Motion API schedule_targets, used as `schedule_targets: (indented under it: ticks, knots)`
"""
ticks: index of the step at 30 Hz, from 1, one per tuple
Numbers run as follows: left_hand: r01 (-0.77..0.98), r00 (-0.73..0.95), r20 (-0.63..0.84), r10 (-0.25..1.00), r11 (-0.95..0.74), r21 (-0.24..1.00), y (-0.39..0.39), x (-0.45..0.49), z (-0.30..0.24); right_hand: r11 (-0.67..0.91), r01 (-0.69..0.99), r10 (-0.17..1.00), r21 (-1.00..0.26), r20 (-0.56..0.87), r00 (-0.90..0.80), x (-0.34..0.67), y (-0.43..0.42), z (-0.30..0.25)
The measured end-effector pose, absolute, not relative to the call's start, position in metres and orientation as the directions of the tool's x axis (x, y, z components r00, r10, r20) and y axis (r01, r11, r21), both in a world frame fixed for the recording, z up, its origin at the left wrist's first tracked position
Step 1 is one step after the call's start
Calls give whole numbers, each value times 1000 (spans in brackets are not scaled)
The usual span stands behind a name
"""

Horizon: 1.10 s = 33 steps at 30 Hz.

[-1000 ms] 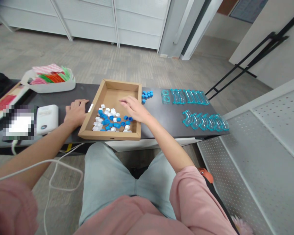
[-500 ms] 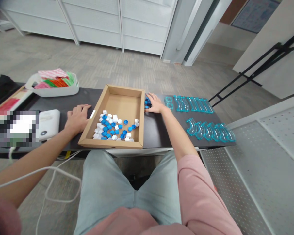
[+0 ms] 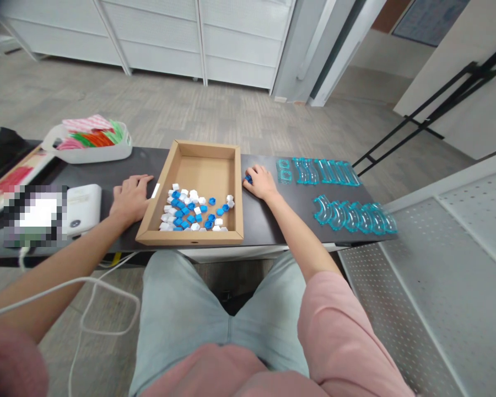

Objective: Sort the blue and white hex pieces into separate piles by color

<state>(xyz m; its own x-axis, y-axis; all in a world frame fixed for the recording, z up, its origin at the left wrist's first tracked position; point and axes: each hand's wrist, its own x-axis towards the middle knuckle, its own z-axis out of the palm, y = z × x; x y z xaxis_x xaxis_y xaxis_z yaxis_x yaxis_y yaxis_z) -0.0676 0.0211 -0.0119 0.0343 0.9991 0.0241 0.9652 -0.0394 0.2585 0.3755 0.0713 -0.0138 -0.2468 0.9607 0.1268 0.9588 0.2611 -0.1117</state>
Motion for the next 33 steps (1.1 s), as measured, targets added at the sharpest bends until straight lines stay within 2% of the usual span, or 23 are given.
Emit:
schedule_targets:
  ticks: [3, 7, 10, 13, 15, 17, 20, 23, 26, 29, 31, 33]
  knots:
    - [969, 32, 31, 999, -38, 244, 23, -68, -14, 246, 953, 962, -177, 169, -216, 385, 54, -19]
    - [974, 19, 17, 1000, -22, 224, 24, -65, -13, 242, 853, 936, -462, 344, -79, 400, 43, -16]
    - [975, 13, 23, 1000, -18, 223, 22, -63, -8, 367, 699, 868, -613, 495, -22, 389, 35, 4]
    - [974, 40, -6, 999, -38, 222, 18, -62, -1, 533, 598, 825, -599, 525, -210, 349, 21, 28]
    - [974, 64, -40, 997, -54, 219, 17, -62, 2, 631, 539, 776, -558, 447, -446, 315, 10, 37]
    - [976, 63, -54, 997, -51, 213, 17, -62, 4, 716, 465, 678, -520, 360, -641, 284, 3, 38]
    - [981, 44, -54, 998, -33, 190, 18, -62, 4, 766, 379, 584, -519, 316, -748, 259, 1, 32]
    - [987, 45, -80, 996, -32, 160, 19, -62, 5, 762, 365, 579, -535, 309, -755, 262, 1, 31]
    - [991, 34, -99, 994, -21, 134, 20, -61, 7, 745, 416, 624, -521, 326, -710, 292, -7, 38]
    - [992, 19, -103, 994, -6, 129, 21, -60, 8, 659, 583, 749, -476, 336, -571, 346, -25, 44]
    - [992, 11, -114, 993, 4, 125, 20, -59, 8, 480, 765, 872, -429, 326, -365, 391, -42, 42]
    - [994, -3, -126, 992, 16, 108, 20, -59, 8, 172, 911, 951, -374, 305, -54, 439, -59, 34]
